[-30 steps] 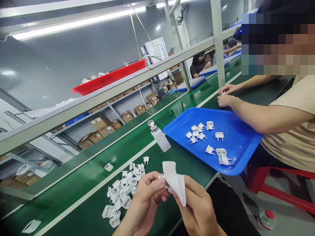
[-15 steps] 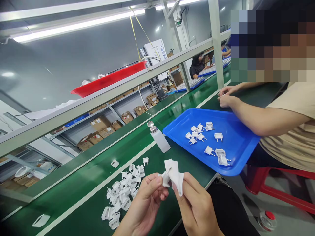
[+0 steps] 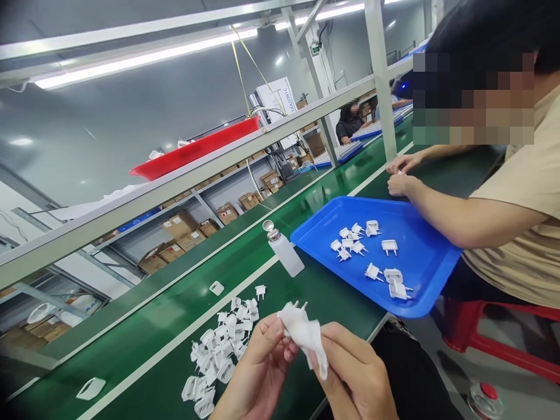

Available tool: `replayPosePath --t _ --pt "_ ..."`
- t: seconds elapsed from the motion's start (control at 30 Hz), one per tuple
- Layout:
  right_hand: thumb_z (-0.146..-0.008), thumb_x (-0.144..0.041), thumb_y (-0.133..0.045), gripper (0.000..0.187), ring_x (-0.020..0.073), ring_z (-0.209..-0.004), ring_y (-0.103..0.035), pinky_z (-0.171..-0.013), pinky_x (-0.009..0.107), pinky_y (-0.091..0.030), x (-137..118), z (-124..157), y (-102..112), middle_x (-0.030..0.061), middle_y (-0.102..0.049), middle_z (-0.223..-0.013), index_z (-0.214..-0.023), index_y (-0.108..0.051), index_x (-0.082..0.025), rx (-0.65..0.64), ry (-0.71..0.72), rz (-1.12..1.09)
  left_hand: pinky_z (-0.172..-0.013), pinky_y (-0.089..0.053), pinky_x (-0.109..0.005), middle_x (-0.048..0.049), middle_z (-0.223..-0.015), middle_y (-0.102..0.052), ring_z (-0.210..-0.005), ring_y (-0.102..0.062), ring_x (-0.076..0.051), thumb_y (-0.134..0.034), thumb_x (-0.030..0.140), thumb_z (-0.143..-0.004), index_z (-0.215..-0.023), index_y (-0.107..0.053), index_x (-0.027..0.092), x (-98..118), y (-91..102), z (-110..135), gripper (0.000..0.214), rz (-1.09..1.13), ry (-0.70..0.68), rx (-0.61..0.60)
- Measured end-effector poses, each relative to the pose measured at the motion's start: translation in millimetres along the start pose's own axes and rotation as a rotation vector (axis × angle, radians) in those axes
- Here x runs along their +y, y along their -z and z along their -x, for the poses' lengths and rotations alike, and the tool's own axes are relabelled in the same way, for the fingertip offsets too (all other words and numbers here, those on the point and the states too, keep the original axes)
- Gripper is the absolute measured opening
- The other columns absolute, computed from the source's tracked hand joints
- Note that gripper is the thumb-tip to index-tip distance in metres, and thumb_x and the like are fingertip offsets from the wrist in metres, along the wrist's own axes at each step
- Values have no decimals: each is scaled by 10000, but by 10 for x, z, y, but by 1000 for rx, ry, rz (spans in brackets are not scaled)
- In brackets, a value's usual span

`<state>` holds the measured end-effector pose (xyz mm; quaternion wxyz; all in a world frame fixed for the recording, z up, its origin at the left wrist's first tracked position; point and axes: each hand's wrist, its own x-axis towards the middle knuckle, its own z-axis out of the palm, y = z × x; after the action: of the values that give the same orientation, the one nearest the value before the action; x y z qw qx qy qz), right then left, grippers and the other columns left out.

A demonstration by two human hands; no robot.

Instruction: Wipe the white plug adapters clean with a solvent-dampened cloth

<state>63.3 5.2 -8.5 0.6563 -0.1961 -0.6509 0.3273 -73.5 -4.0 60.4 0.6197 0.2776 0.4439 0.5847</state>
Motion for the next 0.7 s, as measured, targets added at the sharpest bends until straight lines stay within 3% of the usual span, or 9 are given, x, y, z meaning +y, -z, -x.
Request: replayPosePath --t 0.1,0.2,0.37,0.47,0.6,0.7 --pt "-998 -183 -513 258 173 -720 -632 -639 260 -539 43 23 -12 47 -637 -853 -1084 -749 -243 90 -93 -20 -532 -501 -180 -61 -637 -761 -538 -628 -103 -1009 299 -525 -746 -802 119 15 -24 11 352 -123 -134 20" --pt "-985 -327 -587 205 162 -662 -581 -589 260 -517 87 17 -81 33 -594 -786 -949 -770 -241 190 -337 -256 -593 -576 -250 -79 -698 -806 -601 -709 -174 -1016 203 -448 -734 -820 150 5 -37 32 351 -242 -224 61" --pt "-704 -504 -865 357 75 -505 -322 -433 209 -323 56 -54 -147 -19 -456 -595 -669 -733 -174 418 -765 -694 -645 -600 -300 -68 -705 -813 -625 -723 -206 -1007 198 -470 -740 -849 193 27 -22 88 312 -436 -382 37" --pt "-655 -496 -898 351 52 -485 -259 -456 208 -290 29 -69 -148 -35 -451 -558 -688 -743 -183 415 -851 -836 -643 -596 -286 -62 -697 -808 -625 -720 -200 -1003 204 -486 -740 -852 200 65 -2 95 295 -500 -370 -2" --pt "-683 -491 -884 357 55 -505 -285 -489 219 -293 22 -66 -107 6 -581 -660 -871 -792 -202 407 -900 -914 -658 -600 -293 -54 -674 -801 -625 -726 -213 -991 197 -508 -755 -861 216 87 9 101 280 -596 -383 -51" --pt "-694 -500 -871 358 56 -507 -266 -488 217 -308 36 -85 -27 -31 -476 -597 -831 -785 -181 367 -921 -944 -651 -594 -291 -58 -691 -810 -625 -731 -226 -975 223 -555 -809 -871 229 67 20 112 274 -717 -445 -77"
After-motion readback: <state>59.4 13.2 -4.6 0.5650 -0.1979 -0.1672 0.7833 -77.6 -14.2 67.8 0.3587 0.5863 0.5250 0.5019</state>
